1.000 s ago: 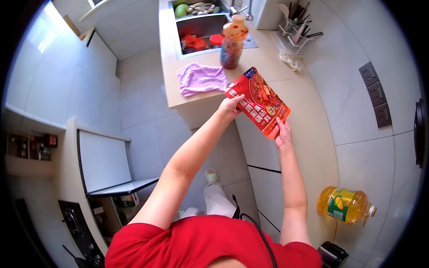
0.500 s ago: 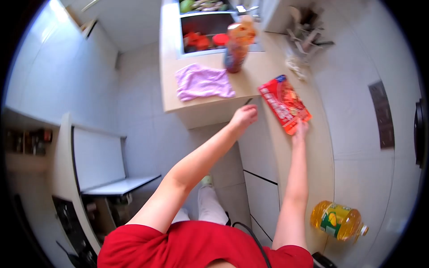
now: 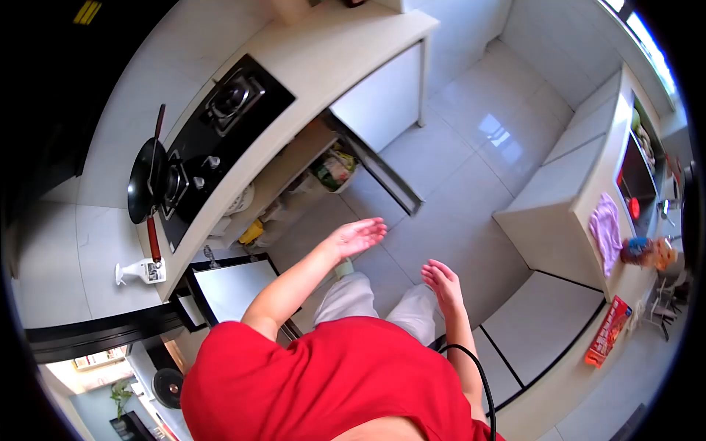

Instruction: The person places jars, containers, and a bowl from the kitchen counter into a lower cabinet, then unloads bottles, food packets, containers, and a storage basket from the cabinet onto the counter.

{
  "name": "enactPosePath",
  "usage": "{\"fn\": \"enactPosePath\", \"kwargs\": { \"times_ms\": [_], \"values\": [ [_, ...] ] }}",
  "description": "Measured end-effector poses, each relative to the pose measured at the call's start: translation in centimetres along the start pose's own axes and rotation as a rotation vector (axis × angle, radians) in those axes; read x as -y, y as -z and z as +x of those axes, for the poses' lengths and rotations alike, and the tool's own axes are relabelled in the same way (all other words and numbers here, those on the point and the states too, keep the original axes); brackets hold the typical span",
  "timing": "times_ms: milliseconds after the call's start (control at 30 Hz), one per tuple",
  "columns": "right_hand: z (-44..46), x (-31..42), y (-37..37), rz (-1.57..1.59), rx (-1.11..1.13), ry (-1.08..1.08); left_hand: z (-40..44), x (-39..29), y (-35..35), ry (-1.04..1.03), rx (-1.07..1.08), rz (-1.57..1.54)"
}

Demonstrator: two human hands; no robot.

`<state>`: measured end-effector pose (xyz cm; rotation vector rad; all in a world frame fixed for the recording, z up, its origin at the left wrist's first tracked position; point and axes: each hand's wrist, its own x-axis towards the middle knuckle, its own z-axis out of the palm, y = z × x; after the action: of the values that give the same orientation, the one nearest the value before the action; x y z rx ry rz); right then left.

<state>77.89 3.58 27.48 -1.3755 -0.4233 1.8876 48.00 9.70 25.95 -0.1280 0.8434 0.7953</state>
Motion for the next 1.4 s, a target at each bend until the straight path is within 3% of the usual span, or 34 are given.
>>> {"fn": "enactPosePath", "kwargs": {
  "times_ms": [67,200,400,600,700,767,933,1000,1133,1200,1233,1300,1333,1400],
  "values": [
    [3.8,-2.7,-6.2,0.04,0.159,-0.124,-2.3,-5.1,7.4,-0.135,-0.075,-0.186],
    [10.0,-6.9,-16.1,0.1,0.131,-0.189,-2.7,-12.9,19.7,-0.315,-0.284,-0.371],
    [22.9,-13.3,-23.2,0.293,-0.029,-0.383,2.6,-19.0,27.7,-0.378,-0.433,-0.396],
    [38.4,-20.0,-25.4,0.208,-0.062,-0.339,13.7,-20.8,36.4,-0.39,-0.507,-0.259],
    [46.5,-25.6,-25.0,0.154,-0.081,-0.367,17.6,-21.3,37.5,-0.4,-0.591,-0.184],
    [51.5,-27.6,-25.2,0.1,-0.131,-0.376,22.2,-22.3,39.3,-0.386,-0.781,-0.197],
    [58.7,-33.8,-24.6,0.03,-0.123,-0.362,28.2,-22.5,44.4,-0.34,-0.835,-0.112],
    [60.7,-35.2,-24.8,-0.012,0.015,-0.363,30.2,-22.3,46.3,-0.345,-0.842,-0.073],
    [61.9,-36.4,-26.6,-0.047,0.009,-0.286,31.9,-21.5,48.0,-0.414,-0.754,0.045],
    [59.2,-33.6,-29.0,-0.455,-0.273,-0.242,31.9,-21.1,48.1,-0.47,-0.765,0.13],
    [60.3,-35.0,-28.4,-0.451,-0.269,-0.248,32.1,-21.2,48.2,-0.455,-0.775,0.22],
    [63.6,-38.3,-26.6,-0.382,-0.163,-0.005,32.2,-20.6,48.2,-0.439,-0.791,0.314],
    [61.8,-36.2,-26.4,-0.259,-0.134,-0.14,32.2,-19.9,47.8,-0.447,-0.78,0.259],
    [60.8,-35.9,-24.9,-0.287,-0.122,-0.147,31.6,-18.9,46.5,-0.42,-0.795,0.215]
  ]
}}
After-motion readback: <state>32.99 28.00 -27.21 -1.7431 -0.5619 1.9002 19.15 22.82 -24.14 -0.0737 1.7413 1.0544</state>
